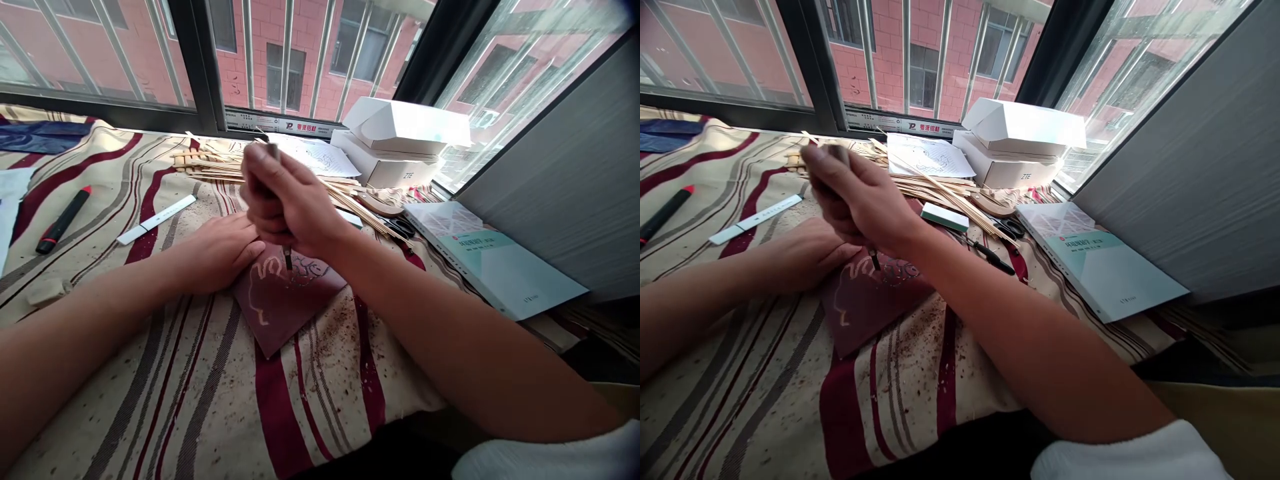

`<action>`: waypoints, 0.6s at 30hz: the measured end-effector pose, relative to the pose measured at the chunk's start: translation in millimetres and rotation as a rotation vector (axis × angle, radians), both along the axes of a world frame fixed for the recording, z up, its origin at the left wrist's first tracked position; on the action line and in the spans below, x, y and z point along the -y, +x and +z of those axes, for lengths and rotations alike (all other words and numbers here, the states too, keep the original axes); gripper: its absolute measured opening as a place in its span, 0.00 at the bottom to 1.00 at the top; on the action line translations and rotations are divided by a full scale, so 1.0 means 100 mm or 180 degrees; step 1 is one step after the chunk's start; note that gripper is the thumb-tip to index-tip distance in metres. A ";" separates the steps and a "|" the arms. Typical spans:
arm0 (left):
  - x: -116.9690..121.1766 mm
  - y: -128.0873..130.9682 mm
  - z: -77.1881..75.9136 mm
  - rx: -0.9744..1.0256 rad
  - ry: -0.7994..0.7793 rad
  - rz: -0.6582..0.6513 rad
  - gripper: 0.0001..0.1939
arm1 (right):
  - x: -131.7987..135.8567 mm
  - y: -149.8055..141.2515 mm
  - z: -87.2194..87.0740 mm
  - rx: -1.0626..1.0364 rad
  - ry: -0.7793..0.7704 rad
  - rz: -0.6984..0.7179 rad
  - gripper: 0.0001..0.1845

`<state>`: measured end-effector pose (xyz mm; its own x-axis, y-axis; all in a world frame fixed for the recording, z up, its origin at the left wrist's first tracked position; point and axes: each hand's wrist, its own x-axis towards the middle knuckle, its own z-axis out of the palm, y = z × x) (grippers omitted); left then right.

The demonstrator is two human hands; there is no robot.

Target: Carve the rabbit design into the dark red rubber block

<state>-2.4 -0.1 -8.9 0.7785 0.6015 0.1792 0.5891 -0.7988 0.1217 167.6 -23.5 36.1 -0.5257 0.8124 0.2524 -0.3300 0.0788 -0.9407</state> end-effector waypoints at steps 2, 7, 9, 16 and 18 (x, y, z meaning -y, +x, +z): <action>0.00 0.01 0.02 0.0050 -0.0124 0.0002 0.25 | 0.01 0.00 0.01 -0.0174 0.0116 -0.0412 0.29; 0.03 0.04 0.08 0.0037 -0.0113 -0.0108 0.24 | 0.04 -0.15 -0.06 -0.0245 0.0110 -0.0784 0.30; 0.04 0.04 0.08 0.0057 -0.0027 -0.0146 0.23 | 0.05 -0.19 -0.08 -0.0216 0.0164 -0.0885 0.29; 0.01 0.04 0.02 0.0017 0.0196 -0.0201 0.24 | 0.06 -0.23 -0.12 -0.0134 0.0430 -0.1204 0.24; 0.01 0.03 0.00 0.0000 0.0226 -0.0171 0.23 | 0.08 -0.23 -0.13 -0.0050 0.0555 -0.1287 0.22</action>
